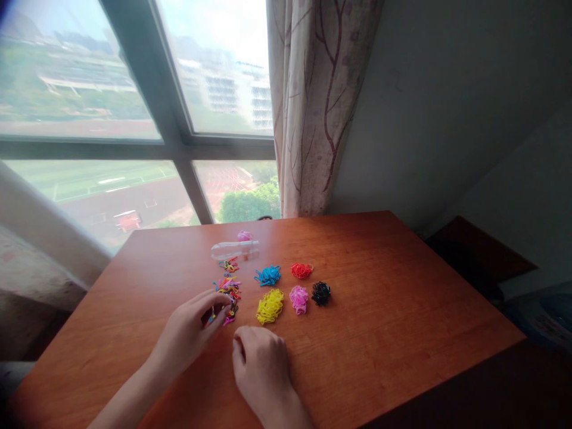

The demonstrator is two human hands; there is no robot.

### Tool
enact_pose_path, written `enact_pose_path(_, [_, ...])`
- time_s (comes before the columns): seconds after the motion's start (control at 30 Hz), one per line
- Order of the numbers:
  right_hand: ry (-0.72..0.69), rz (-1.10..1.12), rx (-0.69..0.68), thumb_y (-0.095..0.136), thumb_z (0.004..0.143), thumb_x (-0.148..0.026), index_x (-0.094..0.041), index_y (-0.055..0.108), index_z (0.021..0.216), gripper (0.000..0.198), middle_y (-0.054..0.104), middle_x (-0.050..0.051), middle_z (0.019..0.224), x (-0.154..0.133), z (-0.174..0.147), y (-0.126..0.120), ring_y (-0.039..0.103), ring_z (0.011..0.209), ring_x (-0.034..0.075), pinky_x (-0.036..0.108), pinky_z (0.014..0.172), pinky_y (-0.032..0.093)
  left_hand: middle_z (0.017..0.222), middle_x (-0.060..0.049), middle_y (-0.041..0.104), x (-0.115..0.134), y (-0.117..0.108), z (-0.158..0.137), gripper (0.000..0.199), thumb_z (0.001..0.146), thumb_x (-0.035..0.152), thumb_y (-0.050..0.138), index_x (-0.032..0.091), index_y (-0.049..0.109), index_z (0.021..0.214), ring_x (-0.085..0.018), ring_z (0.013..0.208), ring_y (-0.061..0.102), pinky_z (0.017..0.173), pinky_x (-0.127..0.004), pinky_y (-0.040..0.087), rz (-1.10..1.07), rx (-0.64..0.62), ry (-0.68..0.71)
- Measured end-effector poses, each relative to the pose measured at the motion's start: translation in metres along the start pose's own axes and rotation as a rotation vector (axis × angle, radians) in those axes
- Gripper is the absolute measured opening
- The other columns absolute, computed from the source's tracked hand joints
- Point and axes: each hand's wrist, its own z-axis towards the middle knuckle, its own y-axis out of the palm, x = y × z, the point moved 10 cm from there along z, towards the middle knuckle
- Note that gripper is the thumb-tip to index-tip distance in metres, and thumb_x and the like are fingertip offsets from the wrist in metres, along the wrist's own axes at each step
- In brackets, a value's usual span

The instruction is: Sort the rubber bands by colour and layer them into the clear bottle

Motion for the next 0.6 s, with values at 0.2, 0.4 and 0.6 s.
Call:
enact_pose_path(0.2, [0.049, -0.06, -0.045, 0.055, 0.084, -0.011, -0.022, 0.061, 0.079, 0.014, 0.069, -0.002, 0.074, 0.004, 0.002, 0.003, 0.063, 0.068, 0.014, 0.025, 0.057, 0.029, 0.083, -0.002, 0.069, 0.065, 0.032, 0.045, 0.018, 0.087, 0.018, 0.05, 0.021, 0.067, 0.083, -0.015, 0.073, 0.062, 0.063, -0.023, 0.044, 0.066, -0.16, 0.145])
enact_pose_path(0.4, [0.08, -0.075, -0.096, 0.054, 0.078, -0.008, -0.021, 0.065, 0.076, 0.017, 0.071, 0.002, 0.075, 0.006, 0.002, 0.008, 0.066, 0.069, 0.016, 0.024, 0.058, 0.032, 0.089, -0.002, 0.072, 0.123, 0.092, 0.09, 0.012, 0.081, 0.018, 0.061, 0.022, 0.071, 0.083, -0.017, 0.078, 0.066, 0.065, -0.024, 0.046, 0.058, -0.319, 0.314])
enact_pose_path(0.6, [0.096, -0.062, -0.097, 0.053, 0.073, -0.004, -0.021, 0.07, 0.079, 0.025, 0.073, 0.004, 0.077, 0.009, 0.002, 0.01, 0.068, 0.069, 0.018, 0.025, 0.057, 0.036, 0.098, -0.006, 0.07, 0.138, 0.128, 0.108, 0.017, 0.091, 0.029, 0.059, 0.019, 0.069, 0.102, -0.018, 0.083, 0.067, 0.074, -0.031, 0.055, 0.038, -0.398, 0.317])
